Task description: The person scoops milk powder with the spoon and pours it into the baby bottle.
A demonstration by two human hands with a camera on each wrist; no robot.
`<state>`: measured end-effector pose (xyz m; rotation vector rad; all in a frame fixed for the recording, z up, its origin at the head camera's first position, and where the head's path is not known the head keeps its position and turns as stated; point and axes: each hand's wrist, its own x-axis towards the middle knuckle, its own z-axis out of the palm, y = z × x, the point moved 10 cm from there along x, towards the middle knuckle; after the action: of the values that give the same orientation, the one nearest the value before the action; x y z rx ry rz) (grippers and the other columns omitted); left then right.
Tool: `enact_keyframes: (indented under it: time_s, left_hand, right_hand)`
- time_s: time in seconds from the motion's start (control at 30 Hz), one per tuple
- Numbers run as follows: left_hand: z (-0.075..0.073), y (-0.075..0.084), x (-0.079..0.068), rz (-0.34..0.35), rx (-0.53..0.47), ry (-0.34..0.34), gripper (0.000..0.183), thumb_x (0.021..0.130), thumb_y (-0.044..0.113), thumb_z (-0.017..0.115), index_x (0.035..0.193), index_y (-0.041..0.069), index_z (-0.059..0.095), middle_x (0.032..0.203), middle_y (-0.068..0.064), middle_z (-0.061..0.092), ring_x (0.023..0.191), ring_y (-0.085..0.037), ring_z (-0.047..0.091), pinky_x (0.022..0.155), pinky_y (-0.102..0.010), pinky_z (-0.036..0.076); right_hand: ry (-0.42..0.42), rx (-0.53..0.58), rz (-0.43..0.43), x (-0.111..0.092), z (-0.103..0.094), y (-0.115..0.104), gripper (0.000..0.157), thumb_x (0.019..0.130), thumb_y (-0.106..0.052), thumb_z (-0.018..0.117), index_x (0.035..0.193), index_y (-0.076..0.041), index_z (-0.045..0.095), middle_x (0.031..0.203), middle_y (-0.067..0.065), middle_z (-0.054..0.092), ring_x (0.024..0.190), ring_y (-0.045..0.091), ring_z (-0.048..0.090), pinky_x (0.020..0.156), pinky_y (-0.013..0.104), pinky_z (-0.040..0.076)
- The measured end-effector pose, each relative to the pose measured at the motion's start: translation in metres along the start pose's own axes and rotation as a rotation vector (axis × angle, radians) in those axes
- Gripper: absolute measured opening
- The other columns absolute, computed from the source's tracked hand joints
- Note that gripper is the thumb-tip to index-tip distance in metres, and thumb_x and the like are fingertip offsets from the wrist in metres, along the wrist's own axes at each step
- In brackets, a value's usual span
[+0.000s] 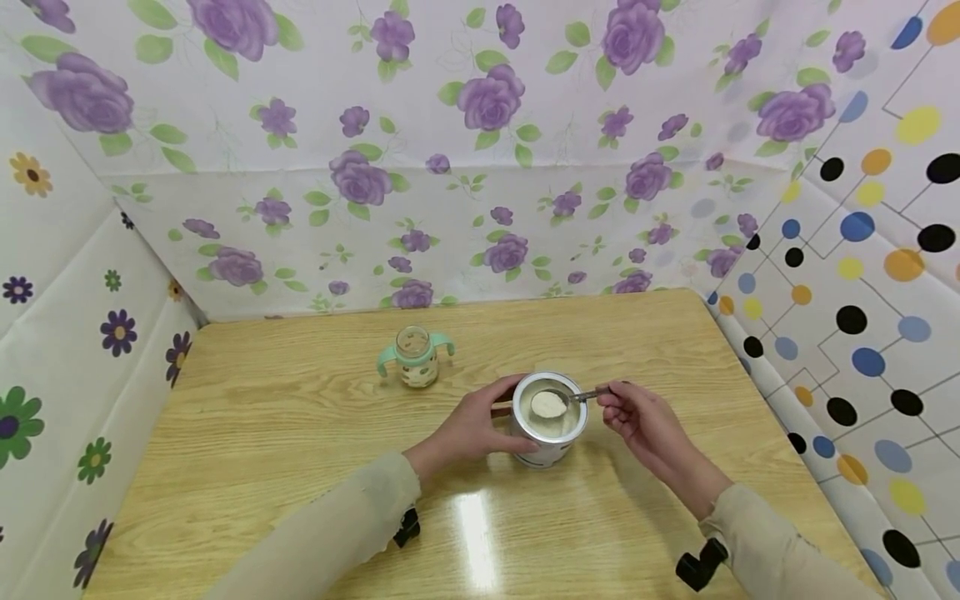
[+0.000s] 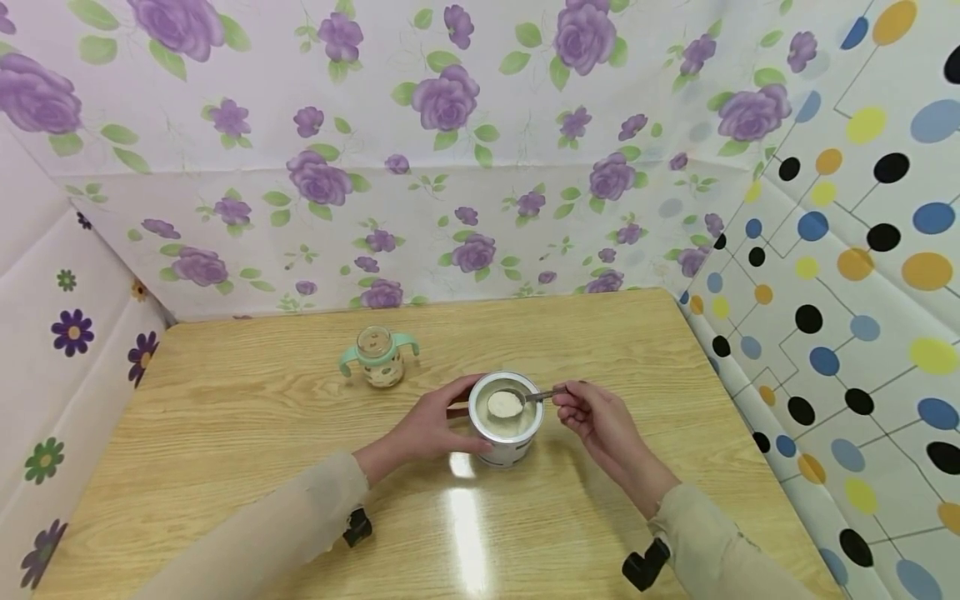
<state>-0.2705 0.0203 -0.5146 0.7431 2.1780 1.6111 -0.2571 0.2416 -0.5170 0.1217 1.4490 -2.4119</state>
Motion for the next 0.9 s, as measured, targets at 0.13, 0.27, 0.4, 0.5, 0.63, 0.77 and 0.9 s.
enact_keyframes:
  time_s: [0.13, 0.27, 0.4, 0.5, 0.63, 0.77, 0.9]
  left_hand:
    - [0.0002, -0.0007, 0.0003, 0.004, -0.006, -0.001, 0.098, 0.08, 0.021, 0.098, 0.162, 0.026, 0.046, 0.155, 0.007, 0.056, 0.139, -0.021, 0.057, 0.112, -0.034, 0.052]
    - [0.0004, -0.0007, 0.0007, 0.002, -0.005, -0.003, 0.098, 0.08, 0.02, 0.098, 0.162, 0.026, 0.045, 0.155, 0.008, 0.055, 0.14, -0.019, 0.056, 0.112, -0.034, 0.051]
    - [0.0001, -0.0011, 0.0008, 0.001, -0.004, 0.002, 0.098, 0.08, 0.021, 0.098, 0.162, 0.026, 0.045, 0.156, 0.007, 0.055, 0.14, -0.019, 0.056, 0.113, -0.035, 0.051]
    - [-0.0001, -0.0014, 0.0005, 0.0, -0.003, 0.004, 0.098, 0.08, 0.022, 0.098, 0.162, 0.026, 0.045, 0.156, 0.007, 0.055, 0.14, -0.019, 0.056, 0.113, -0.035, 0.051]
    - [-0.0003, -0.0014, 0.0, -0.006, -0.001, 0.004, 0.099, 0.079, 0.022, 0.099, 0.162, 0.026, 0.045, 0.156, 0.008, 0.055, 0.14, -0.018, 0.056, 0.113, -0.034, 0.051]
    - [-0.0004, -0.0014, 0.0, -0.01, -0.001, 0.003, 0.099, 0.079, 0.022, 0.099, 0.162, 0.026, 0.045, 0.156, 0.008, 0.055, 0.139, -0.017, 0.057, 0.112, -0.032, 0.051]
    - [-0.0002, -0.0021, 0.0002, -0.011, -0.01, 0.0, 0.098, 0.08, 0.022, 0.099, 0.162, 0.026, 0.046, 0.155, 0.008, 0.056, 0.139, -0.018, 0.058, 0.112, -0.032, 0.051]
  right_hand:
    - [0.021, -0.058, -0.015, 0.0015, -0.0003, -0.0021, 0.037, 0.116, -0.013, 0.047, 0.1, -0.009, 0.08, 0.086, -0.002, 0.078, 0.074, 0.005, 0.069, 0.074, 0.019, 0.06]
    - [0.024, -0.081, -0.017, 0.0024, 0.0003, -0.0031, 0.038, 0.116, -0.013, 0.047, 0.099, -0.009, 0.08, 0.085, -0.003, 0.078, 0.074, 0.005, 0.069, 0.073, 0.019, 0.06]
    - [0.027, -0.086, -0.011, 0.003, 0.0002, -0.0034, 0.038, 0.116, -0.014, 0.046, 0.099, -0.009, 0.08, 0.085, -0.003, 0.078, 0.074, 0.005, 0.069, 0.073, 0.019, 0.06]
    - [0.038, -0.087, -0.005, 0.0036, 0.0002, -0.0033, 0.038, 0.116, -0.014, 0.047, 0.099, -0.009, 0.08, 0.085, -0.003, 0.078, 0.074, 0.005, 0.069, 0.073, 0.019, 0.06]
    - [0.043, -0.09, -0.005, 0.0039, 0.0015, -0.0047, 0.038, 0.116, -0.014, 0.047, 0.099, -0.009, 0.08, 0.085, -0.003, 0.078, 0.074, 0.005, 0.069, 0.073, 0.019, 0.06]
    - [0.039, -0.097, -0.006, 0.0036, 0.0017, -0.0061, 0.037, 0.116, -0.014, 0.047, 0.1, -0.01, 0.08, 0.085, -0.003, 0.078, 0.075, 0.005, 0.07, 0.074, 0.019, 0.06]
    - [0.038, -0.099, -0.007, 0.0037, 0.0018, -0.0062, 0.037, 0.116, -0.014, 0.047, 0.1, -0.01, 0.08, 0.085, -0.003, 0.078, 0.075, 0.005, 0.07, 0.074, 0.019, 0.06]
